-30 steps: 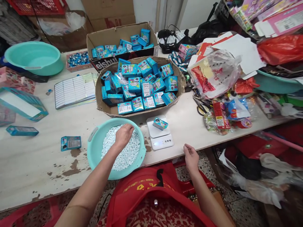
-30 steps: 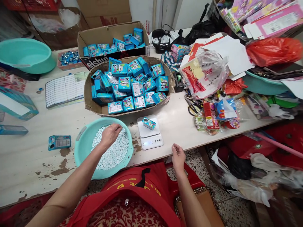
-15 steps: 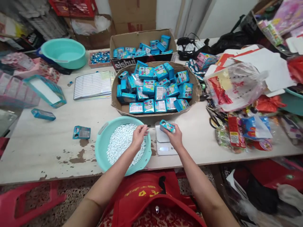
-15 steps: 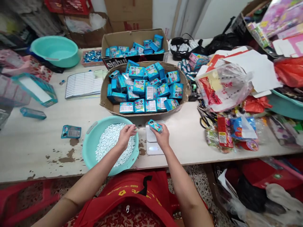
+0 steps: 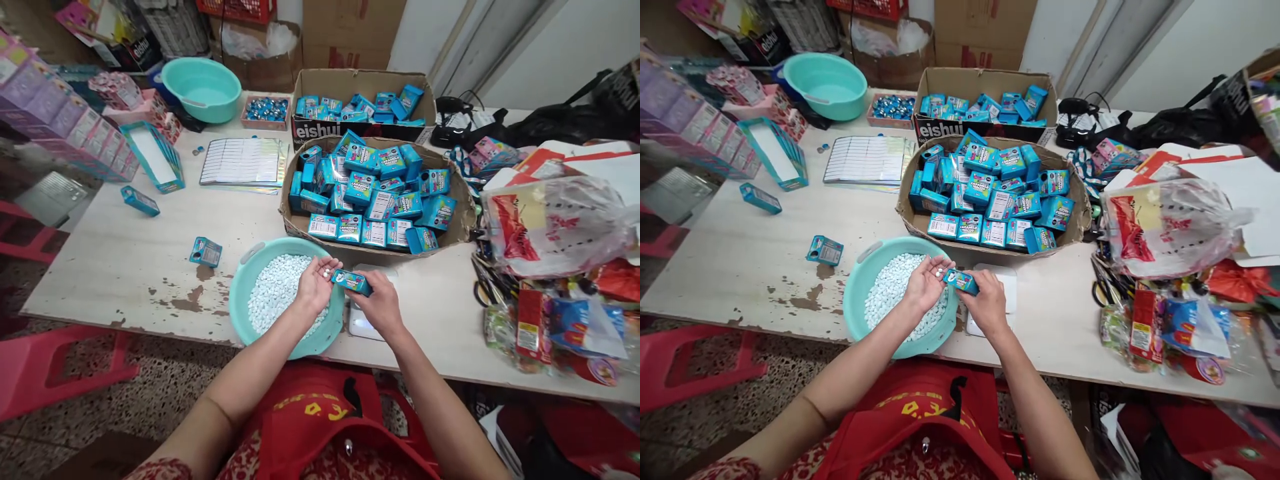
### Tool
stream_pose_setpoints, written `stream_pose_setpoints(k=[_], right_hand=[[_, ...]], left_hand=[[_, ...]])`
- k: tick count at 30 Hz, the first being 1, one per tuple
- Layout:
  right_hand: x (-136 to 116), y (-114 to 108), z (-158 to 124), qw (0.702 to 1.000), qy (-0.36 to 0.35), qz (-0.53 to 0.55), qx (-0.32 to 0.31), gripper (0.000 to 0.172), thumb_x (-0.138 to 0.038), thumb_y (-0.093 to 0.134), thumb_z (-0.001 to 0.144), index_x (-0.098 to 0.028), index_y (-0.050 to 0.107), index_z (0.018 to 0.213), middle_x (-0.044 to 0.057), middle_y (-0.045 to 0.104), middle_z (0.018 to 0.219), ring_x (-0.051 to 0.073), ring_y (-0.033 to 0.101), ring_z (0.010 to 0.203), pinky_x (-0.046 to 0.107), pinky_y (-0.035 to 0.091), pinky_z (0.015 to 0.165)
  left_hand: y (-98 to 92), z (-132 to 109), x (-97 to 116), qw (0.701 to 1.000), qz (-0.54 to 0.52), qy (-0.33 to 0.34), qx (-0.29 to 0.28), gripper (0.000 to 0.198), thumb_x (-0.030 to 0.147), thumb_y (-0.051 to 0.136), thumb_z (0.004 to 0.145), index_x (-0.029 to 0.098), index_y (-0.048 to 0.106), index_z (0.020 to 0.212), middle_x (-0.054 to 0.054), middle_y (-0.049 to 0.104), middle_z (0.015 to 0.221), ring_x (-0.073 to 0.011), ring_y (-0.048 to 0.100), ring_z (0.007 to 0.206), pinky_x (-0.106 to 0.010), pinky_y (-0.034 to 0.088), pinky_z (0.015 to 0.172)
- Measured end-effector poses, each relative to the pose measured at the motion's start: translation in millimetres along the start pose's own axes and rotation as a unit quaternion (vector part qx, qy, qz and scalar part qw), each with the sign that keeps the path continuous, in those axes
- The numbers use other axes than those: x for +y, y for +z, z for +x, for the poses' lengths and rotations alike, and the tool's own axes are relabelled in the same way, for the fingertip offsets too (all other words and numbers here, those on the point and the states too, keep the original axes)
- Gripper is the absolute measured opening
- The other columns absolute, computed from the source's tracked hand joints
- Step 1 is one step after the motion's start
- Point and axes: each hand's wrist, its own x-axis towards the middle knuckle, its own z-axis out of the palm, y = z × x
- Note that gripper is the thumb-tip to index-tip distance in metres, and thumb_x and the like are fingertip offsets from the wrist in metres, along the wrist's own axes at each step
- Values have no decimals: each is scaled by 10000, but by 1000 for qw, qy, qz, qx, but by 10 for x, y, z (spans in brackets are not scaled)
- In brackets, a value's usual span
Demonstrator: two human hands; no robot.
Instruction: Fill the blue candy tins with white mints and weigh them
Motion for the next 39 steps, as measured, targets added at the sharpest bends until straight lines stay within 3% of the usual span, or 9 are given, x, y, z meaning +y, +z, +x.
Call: stream_pose_setpoints(k=[4,9,12,19,24,28,33,36,39], right_hand=[[-71,-60,-36,998,7,69,14,298,-360,694,757,-253,654,1032,45,655,931,243,594,893,386,472,778],[-366,41,2,989,-58,138,2,315,-391,720,754,-270,650,1036,44,669,941,232,611,889,382,494,782],[-500,129,171,977,-91,195,-13,466,-462,700,763,-270,579,1170,58,659,1059,229,620,959,386,510,831],[-37,261,1256,999,10,33,32,305,-345,533,870,-172,589,1116,132,609,1135,240,596,1025,396,501,870],[134,667,1801,994,-15,-45,-97,329,-187,739,641,-150,647,955,119,653,1063,255,599,1018,380,449,898],[129,926,1882,987,24,-101,-126,625,-152,837,420,-94,605,998,199,608,1090,359,513,1114,510,368,955],[110,754,1781,984,61,-109,-130,786,-227,848,401,-84,524,1103,239,510,1192,381,511,1087,511,435,880],[95,447,1519,992,74,47,-88,869,-331,852,428,-170,455,1184,145,532,1189,311,544,1059,453,475,860],[101,193,1115,939,123,317,-61,817,-385,850,442,-245,461,1147,50,620,1064,263,607,970,421,516,814]], left_hand=[[-235,-95,234,936,319,152,0,225,310,567,786,172,641,946,-107,649,1083,-262,540,1167,-460,381,1034],[-315,-361,597,624,662,334,-248,619,136,594,723,258,466,1317,-81,465,1383,-251,382,1311,-444,299,1097],[-315,-487,858,546,710,370,-247,418,167,556,802,242,516,1211,-67,584,1134,-211,544,1076,-356,456,908],[-914,-229,1783,492,673,473,284,470,326,634,754,183,493,1179,-101,570,1122,-261,557,1036,-363,458,842],[-1412,378,1981,526,681,290,418,436,302,603,754,144,511,1150,-163,609,1079,-318,587,994,-414,459,811],[-1574,505,1895,527,694,240,428,507,349,557,809,108,469,1246,-212,612,1111,-358,589,1020,-446,452,833],[-1556,122,1619,449,732,368,357,488,352,476,872,111,458,1296,-215,497,1304,-340,500,1187,-450,407,961],[-1564,-72,1177,476,747,408,220,427,385,406,911,139,503,1247,-170,537,1268,-272,463,1236,-396,364,1034],[-1608,-79,682,515,797,282,144,487,417,464,878,142,480,1280,-173,484,1345,-300,409,1283,-432,318,1066]])
